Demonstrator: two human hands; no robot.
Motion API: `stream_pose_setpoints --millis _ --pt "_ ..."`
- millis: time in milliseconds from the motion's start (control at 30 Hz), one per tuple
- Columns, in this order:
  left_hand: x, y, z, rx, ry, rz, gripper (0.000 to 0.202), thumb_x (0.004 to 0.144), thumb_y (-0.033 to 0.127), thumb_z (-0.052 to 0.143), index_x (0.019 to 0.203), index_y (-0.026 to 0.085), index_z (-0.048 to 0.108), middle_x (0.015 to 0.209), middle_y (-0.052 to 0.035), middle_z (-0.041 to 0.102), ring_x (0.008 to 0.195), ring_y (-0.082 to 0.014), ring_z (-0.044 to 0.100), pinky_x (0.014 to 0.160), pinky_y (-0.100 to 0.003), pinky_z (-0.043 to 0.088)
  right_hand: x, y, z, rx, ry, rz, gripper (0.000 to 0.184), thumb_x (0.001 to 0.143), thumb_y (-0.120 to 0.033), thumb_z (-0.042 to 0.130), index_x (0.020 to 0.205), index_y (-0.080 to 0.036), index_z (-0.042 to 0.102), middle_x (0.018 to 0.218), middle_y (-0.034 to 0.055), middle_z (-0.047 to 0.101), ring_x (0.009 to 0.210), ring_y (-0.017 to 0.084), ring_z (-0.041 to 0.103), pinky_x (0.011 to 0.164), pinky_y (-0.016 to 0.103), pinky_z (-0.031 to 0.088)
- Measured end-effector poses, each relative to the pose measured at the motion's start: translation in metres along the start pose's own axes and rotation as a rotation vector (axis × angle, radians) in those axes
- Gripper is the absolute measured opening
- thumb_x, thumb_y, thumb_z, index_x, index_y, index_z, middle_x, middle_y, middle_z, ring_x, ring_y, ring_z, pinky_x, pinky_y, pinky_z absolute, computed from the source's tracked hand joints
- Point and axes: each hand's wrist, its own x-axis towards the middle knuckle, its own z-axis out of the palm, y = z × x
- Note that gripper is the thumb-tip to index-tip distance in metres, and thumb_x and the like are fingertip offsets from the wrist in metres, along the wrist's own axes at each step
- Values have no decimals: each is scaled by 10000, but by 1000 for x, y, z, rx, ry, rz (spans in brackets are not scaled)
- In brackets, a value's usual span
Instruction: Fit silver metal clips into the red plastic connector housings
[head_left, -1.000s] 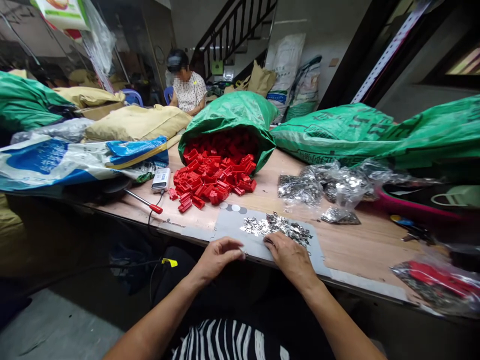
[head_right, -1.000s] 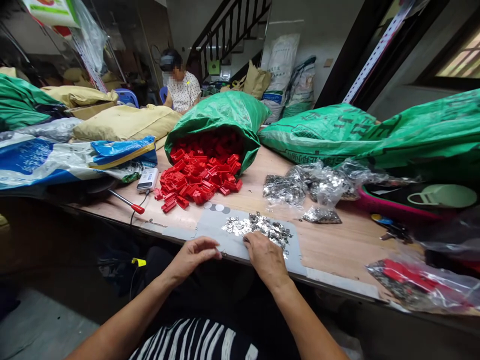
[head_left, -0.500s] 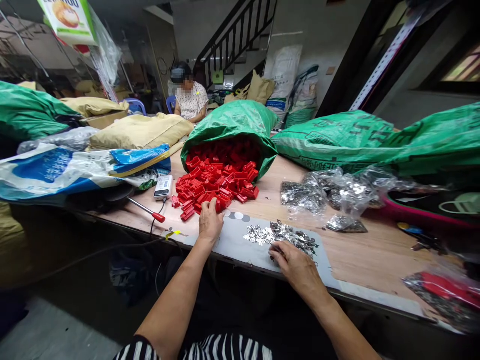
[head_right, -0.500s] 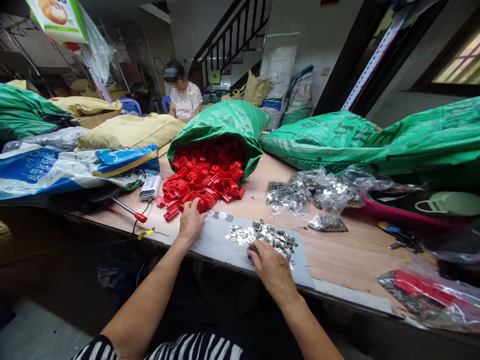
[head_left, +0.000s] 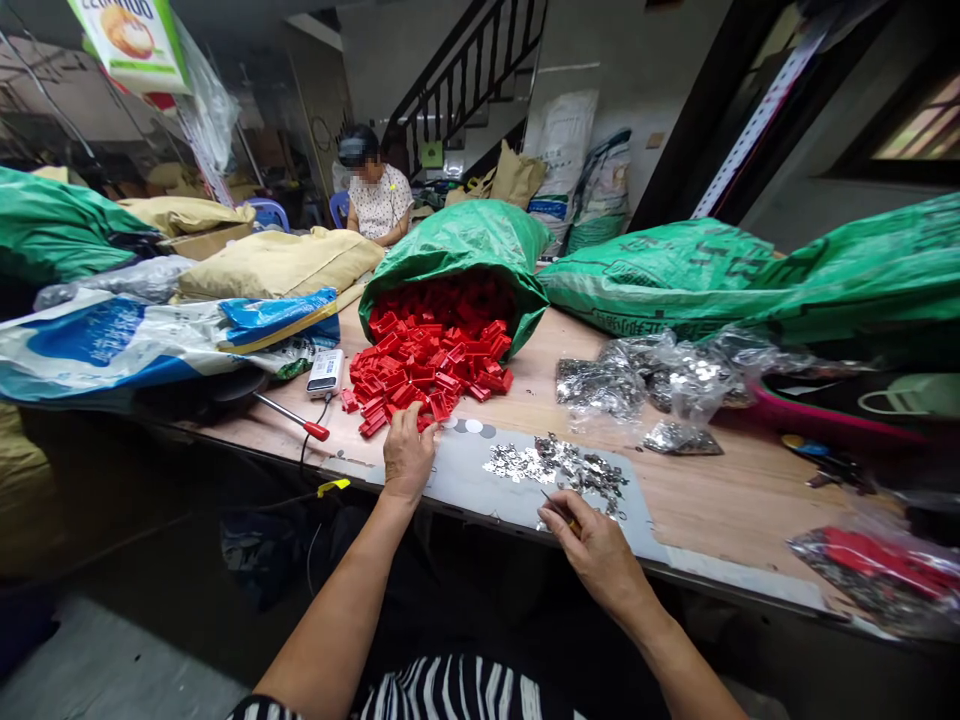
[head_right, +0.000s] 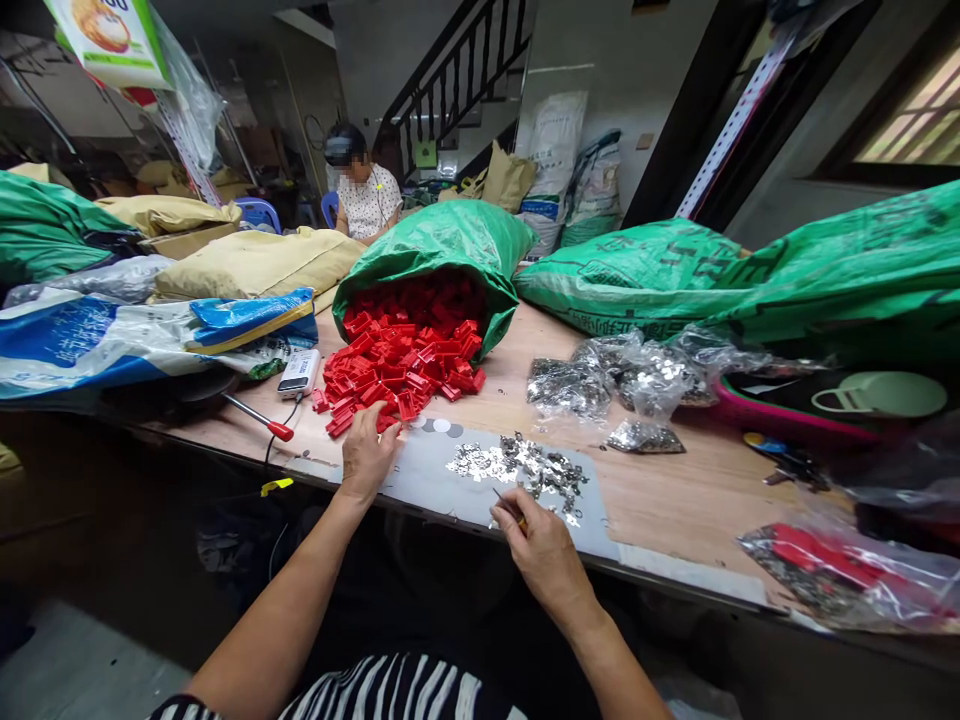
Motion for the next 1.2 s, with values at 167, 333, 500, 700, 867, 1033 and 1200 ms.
stream_pose_setpoints --millis 167,333,500,700,867,1033,1200 --pt "-36 18 -17 -716 -153 -376 198 827 331 637 930 167 598 912 -75 659 817 -185 658 769 -323 530 -2 2 0 243 -57 74 230 886 -429 534 868 -208 594 768 2 621 622 136 536 592 250 432" --pt "-60 43 -32 -1300 -460 -988 277 861 348 619 983 100 601 805 -89 700 672 -142 694 613 -221 556 -2 -13 2 436 -39 73 248 874 -437 575 917 -196 613 742 -12 570 576 108 502 571 236 425" --pt "-68 58 -38 -1451 -600 -1205 305 908 350 550 958 56 616 750 -131 720 596 -158 705 549 -205 572 0 -32 2 411 9 10 224 862 -413 609 893 -192 627 754 2 604 593 113 509 574 235 426" --pt "-76 62 -38 -1573 -746 -1242 339 954 361 448 983 67 614 735 -129 722 607 -166 714 567 -193 579 0 -39 3 391 41 -27 207 869 -393 606 898 -191 640 788 15 639 592 112 521 562 229 435" --pt "-75 61 -41 -1630 -803 -1234 365 947 399 458 1073 96 616 746 -100 720 636 -148 717 572 -165 566 -1 -41 3 412 44 -22 237 867 -408 608 919 -180 649 810 34 656 570 113 531 558 234 450" --pt "-78 58 -43 -1616 -790 -1148 302 861 367 627 1023 116 589 824 -93 735 717 -150 727 626 -163 561 -2 -43 1 434 51 -17 266 862 -436 608 912 -177 637 800 43 654 562 119 520 548 241 452" --pt "-87 58 -41 -1494 -679 -675 358 767 251 737 993 214 462 944 -43 739 855 -183 723 795 -309 566 -7 -45 -5 363 64 -18 249 862 -425 602 903 -184 651 707 14 625 559 123 506 539 236 431"
